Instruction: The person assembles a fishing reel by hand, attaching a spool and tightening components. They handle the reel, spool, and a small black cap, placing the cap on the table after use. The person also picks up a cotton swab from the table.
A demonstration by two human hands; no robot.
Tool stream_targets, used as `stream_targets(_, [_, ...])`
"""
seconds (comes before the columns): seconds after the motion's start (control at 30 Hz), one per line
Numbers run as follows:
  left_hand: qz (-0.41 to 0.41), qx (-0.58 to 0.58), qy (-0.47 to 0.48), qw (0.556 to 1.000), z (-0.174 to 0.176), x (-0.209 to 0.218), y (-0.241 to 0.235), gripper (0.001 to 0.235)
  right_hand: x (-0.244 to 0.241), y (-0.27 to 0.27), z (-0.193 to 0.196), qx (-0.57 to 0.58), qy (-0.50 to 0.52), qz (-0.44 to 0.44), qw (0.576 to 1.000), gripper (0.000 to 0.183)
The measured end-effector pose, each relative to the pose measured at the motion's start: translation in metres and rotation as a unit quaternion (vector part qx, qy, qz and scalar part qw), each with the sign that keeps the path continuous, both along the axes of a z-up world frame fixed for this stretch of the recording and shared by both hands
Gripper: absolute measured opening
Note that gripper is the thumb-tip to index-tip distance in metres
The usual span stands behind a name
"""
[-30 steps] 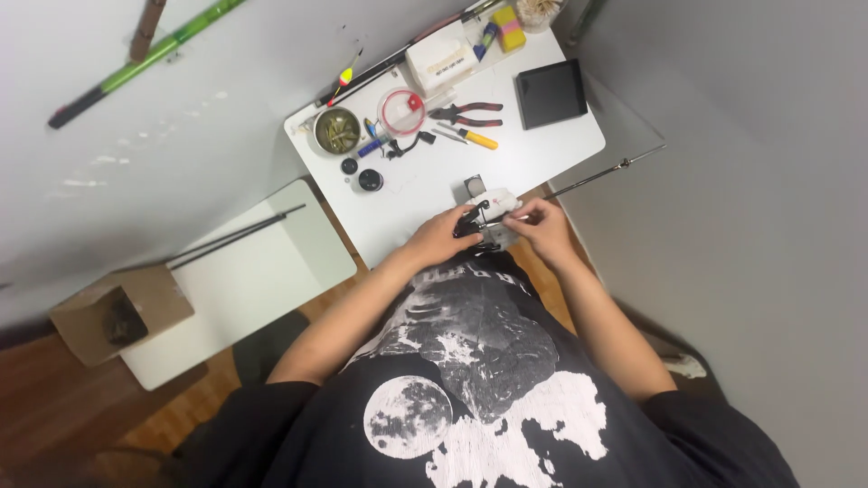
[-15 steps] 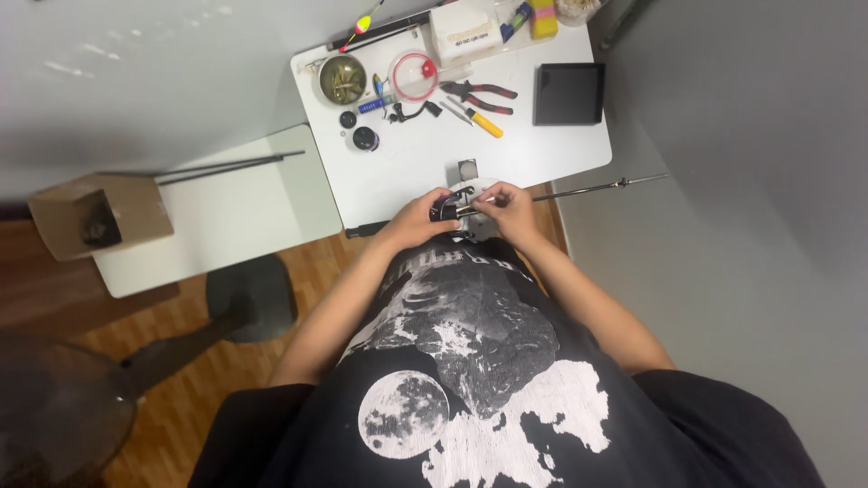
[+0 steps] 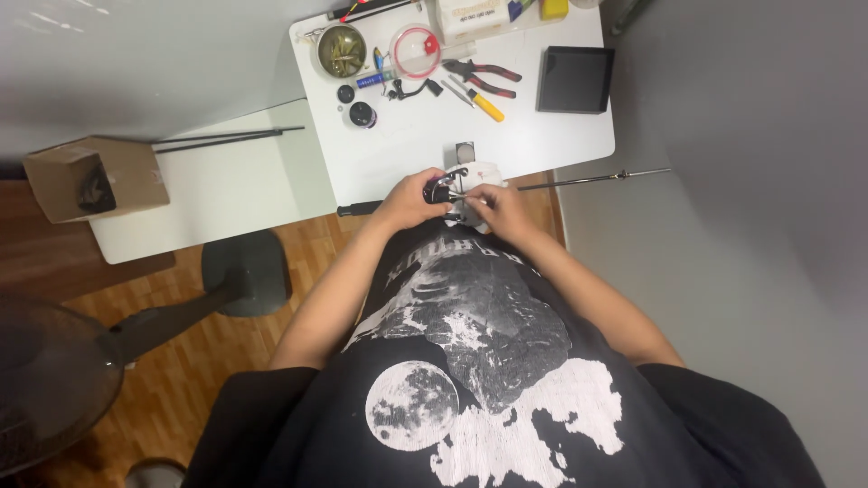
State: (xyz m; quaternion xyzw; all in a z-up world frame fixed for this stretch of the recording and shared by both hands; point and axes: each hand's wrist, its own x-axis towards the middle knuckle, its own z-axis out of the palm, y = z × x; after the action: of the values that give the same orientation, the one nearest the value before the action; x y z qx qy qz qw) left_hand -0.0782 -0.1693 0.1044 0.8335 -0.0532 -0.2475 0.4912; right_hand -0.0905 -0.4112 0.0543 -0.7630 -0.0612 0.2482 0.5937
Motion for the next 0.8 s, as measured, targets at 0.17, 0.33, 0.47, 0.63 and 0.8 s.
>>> stream_targets(0.17, [-0.005,-0.013,0.017,1.0,0.002,0.002,-0.001,0.054,-0.003,-0.007,-0.001,-0.039,-0.008,0.039,0.998,0.012])
stream_targets(0.33, [-0.002,-0.02,0.035,0.999,-0.002,0.0,0.0,0.055,-0.004,-0.007,0.007,-0.03,0.002,0.041,0.999,0.01])
stream_targets(0.47, [-0.007,-0.042,0.021,0.999,-0.006,0.002,0.001,0.055,-0.002,-0.011,-0.002,0.017,0.074,0.047,0.996,0.011])
stream_targets(0.63, [-0.009,-0.046,0.017,0.999,-0.006,0.0,0.003,0.055,-0.007,-0.009,-0.004,0.068,0.045,0.048,0.996,0.01])
stream_targets(0.8, [-0.008,-0.045,0.011,0.999,-0.006,0.001,0.004,0.059,-0.004,-0.009,0.002,0.042,0.116,0.039,0.992,0.011])
